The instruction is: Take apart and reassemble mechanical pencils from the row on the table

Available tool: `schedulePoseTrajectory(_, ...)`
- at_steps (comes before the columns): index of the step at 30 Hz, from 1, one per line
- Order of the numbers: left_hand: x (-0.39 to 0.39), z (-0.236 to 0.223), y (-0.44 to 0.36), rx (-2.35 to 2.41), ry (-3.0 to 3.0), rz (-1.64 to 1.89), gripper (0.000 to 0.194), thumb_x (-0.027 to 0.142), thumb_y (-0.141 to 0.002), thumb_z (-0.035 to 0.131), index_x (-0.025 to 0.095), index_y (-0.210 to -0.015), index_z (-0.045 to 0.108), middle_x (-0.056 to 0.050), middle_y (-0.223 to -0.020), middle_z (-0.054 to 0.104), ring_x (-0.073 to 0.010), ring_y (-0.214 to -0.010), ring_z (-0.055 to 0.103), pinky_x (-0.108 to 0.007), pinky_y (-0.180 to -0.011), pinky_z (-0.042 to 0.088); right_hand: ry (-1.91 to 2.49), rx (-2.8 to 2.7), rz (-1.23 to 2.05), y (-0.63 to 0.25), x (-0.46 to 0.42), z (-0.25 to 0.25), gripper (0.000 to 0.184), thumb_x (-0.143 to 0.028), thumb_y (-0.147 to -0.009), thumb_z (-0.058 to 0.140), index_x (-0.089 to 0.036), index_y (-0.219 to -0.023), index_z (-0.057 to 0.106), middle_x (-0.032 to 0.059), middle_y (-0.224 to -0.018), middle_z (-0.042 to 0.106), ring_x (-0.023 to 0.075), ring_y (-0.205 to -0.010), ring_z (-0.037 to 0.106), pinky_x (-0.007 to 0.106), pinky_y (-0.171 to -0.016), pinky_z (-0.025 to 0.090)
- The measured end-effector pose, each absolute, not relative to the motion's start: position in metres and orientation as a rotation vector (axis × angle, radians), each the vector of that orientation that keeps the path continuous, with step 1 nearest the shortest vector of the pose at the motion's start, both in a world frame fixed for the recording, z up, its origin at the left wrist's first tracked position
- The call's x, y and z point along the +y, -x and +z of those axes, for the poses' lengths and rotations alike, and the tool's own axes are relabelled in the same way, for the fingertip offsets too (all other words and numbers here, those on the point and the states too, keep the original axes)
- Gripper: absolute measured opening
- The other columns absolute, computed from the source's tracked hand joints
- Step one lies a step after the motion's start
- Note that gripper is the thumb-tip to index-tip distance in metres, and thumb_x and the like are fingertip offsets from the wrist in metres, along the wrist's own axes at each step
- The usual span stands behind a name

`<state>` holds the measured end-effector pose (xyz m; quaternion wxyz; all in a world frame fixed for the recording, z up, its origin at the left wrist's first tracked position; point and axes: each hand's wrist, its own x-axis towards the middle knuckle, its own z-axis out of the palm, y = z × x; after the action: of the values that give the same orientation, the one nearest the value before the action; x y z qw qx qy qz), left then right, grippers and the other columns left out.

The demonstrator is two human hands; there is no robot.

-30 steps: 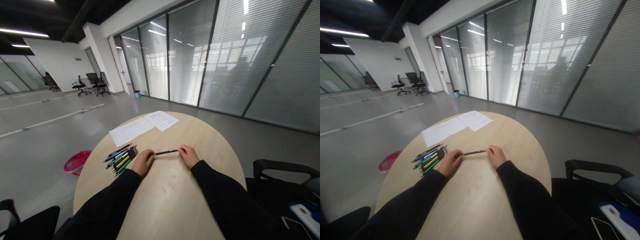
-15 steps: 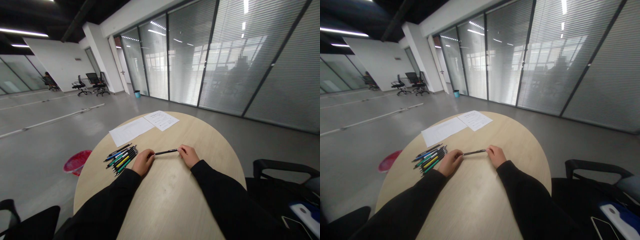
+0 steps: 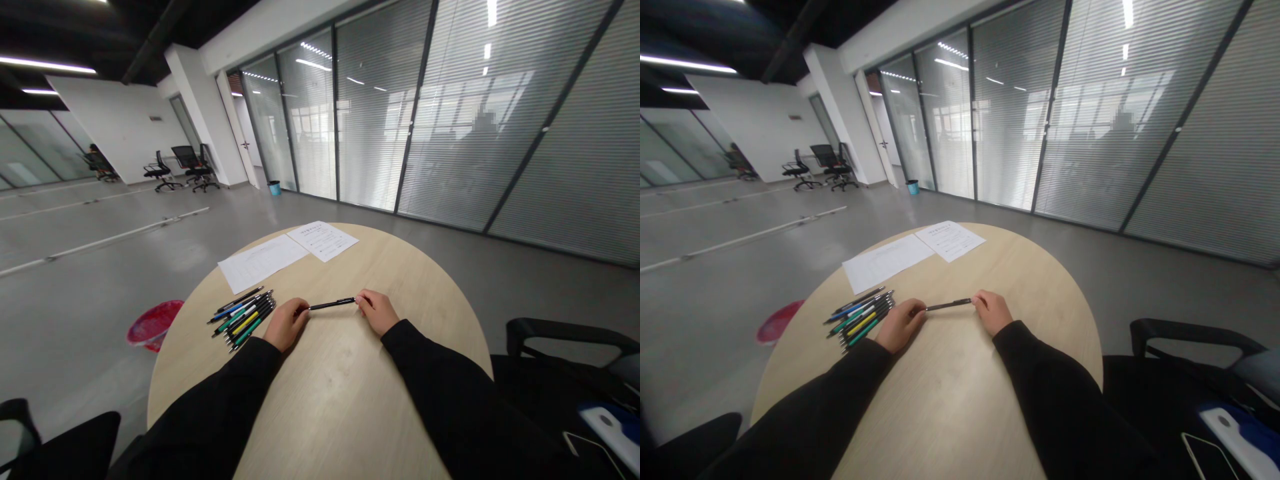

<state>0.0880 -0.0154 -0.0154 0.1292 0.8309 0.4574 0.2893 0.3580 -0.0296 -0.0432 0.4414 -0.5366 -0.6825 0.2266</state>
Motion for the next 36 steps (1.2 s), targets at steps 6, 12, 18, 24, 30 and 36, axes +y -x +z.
schedulePoseTrajectory(6,-0.015,-0.016,-0.088,1.335,-2.414,0.838,0.013,0.026,-0.088,0.052,0.018,-0.088,0.062,-0.003,-0.080,0.066,-0.0173,-0.072,0.060,-0.028,-0.068,0.047,1.338,-1.700,0.558,-0.358,-0.029,-0.043,0.029,-0.031,-0.092,0.047,-0.019,-0.066,0.056,-0.0024,-0.056,0.056,0.0134,-0.057,0.050,0.024,-0.058,0.033)
schedulePoseTrajectory(12,-0.016,-0.015,-0.088,1.327,-2.410,0.838,0.013,0.026,-0.089,0.051,0.018,-0.088,0.062,-0.004,-0.081,0.066,-0.0172,-0.073,0.059,-0.028,-0.069,0.047,1.338,-1.695,0.561,-0.358,-0.029,-0.044,0.029,-0.031,-0.092,0.047,-0.020,-0.066,0.055,-0.0022,-0.057,0.056,0.0135,-0.057,0.050,0.024,-0.058,0.034)
schedulePoseTrajectory(18,-0.016,-0.015,-0.088,1.327,-2.411,0.842,0.013,0.026,-0.089,0.051,0.018,-0.088,0.062,-0.004,-0.081,0.067,-0.0176,-0.073,0.060,-0.029,-0.069,0.047,1.332,-1.698,0.557,-0.358,-0.029,-0.044,0.029,-0.031,-0.092,0.047,-0.020,-0.067,0.055,-0.0023,-0.057,0.055,0.0137,-0.058,0.050,0.024,-0.059,0.034)
schedulePoseTrajectory(24,-0.015,-0.016,-0.087,1.316,-2.406,0.872,0.014,0.027,-0.089,0.052,0.018,-0.087,0.062,-0.003,-0.079,0.066,-0.0171,-0.071,0.060,-0.028,-0.068,0.048,1.334,-1.689,0.568,-0.358,-0.030,-0.042,0.030,-0.032,-0.092,0.047,-0.020,-0.066,0.056,-0.0019,-0.056,0.055,0.0139,-0.057,0.050,0.024,-0.058,0.035)
schedulePoseTrajectory(30,-0.015,-0.016,-0.088,1.309,-2.385,0.885,0.014,0.027,-0.089,0.052,0.018,-0.086,0.063,-0.004,-0.079,0.067,-0.0168,-0.070,0.059,-0.028,-0.067,0.047,1.268,-1.665,0.617,-0.357,-0.030,-0.045,0.026,-0.031,-0.092,0.046,-0.019,-0.081,0.066,-0.0005,-0.065,0.062,0.0140,-0.058,0.055,0.025,-0.061,0.041)
schedulePoseTrajectory(36,-0.016,-0.015,-0.088,1.303,-2.401,0.883,0.017,0.029,-0.089,0.051,0.018,-0.086,0.063,-0.004,-0.078,0.067,-0.0170,-0.070,0.059,-0.029,-0.068,0.048,1.255,-1.590,0.745,-0.357,-0.025,-0.056,0.025,-0.033,-0.087,0.052,-0.017,-0.090,0.071,0.0025,-0.073,0.068,0.0145,-0.058,0.060,0.026,-0.060,0.047)
